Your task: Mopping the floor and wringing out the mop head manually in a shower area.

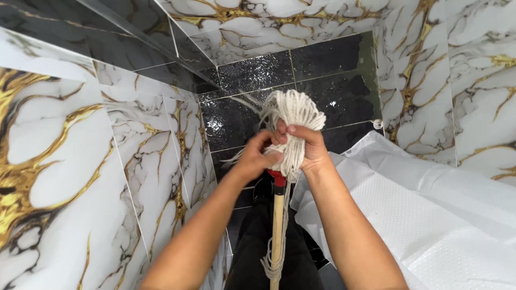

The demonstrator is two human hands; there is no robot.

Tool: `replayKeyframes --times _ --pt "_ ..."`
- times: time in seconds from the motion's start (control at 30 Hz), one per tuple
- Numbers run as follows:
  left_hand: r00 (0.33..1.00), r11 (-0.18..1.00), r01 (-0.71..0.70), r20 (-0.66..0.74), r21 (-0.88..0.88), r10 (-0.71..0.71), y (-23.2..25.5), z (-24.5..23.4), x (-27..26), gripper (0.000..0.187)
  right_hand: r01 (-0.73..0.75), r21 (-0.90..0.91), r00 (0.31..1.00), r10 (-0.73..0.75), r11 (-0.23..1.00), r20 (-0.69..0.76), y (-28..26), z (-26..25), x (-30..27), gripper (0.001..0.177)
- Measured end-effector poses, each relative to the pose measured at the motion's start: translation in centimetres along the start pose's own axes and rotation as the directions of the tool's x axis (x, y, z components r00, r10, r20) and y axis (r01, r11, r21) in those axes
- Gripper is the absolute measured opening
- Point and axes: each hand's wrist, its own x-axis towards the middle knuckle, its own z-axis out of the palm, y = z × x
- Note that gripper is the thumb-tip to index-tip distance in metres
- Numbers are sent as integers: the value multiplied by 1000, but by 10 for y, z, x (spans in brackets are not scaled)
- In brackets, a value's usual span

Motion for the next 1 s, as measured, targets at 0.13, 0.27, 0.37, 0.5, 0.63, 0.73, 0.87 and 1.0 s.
replayKeyframes --times 0.13,0.27,0.37,0.5,0.63,0.73,0.87,1.0 --pt "975 994 -67 216 81 48 42 5 17 76 -81 -12 997 81 997 -4 -1 -29 2 27" --pt "943 948 119 332 -294 -15 28 6 40 93 -43 -412 990 -17 910 -140 -21 -4 -8 41" --pt "972 786 179 232 -592 -47 24 9 45 101 19 -590 996 -67 807 -59 -33 9 -3 54" --pt "906 699 388 390 -601 -167 -8 10 38 100 65 -681 997 -77 730 13 -49 8 -1 62" --pt "760 641 508 650 -576 -18 19 21 53 90 30 -622 998 -55 782 -22 -67 17 11 57" --pt "631 590 573 766 -568 124 95 37 51 79 -303 -883 952 61 358 -301 -88 27 26 55" --pt "642 491 583 737 -648 210 97 47 42 76 113 -898 980 -199 425 29 -82 -43 35 44" --pt "781 388 496 594 -777 192 90 56 38 73 45 -351 998 -55 935 -21 -48 -160 16 33"
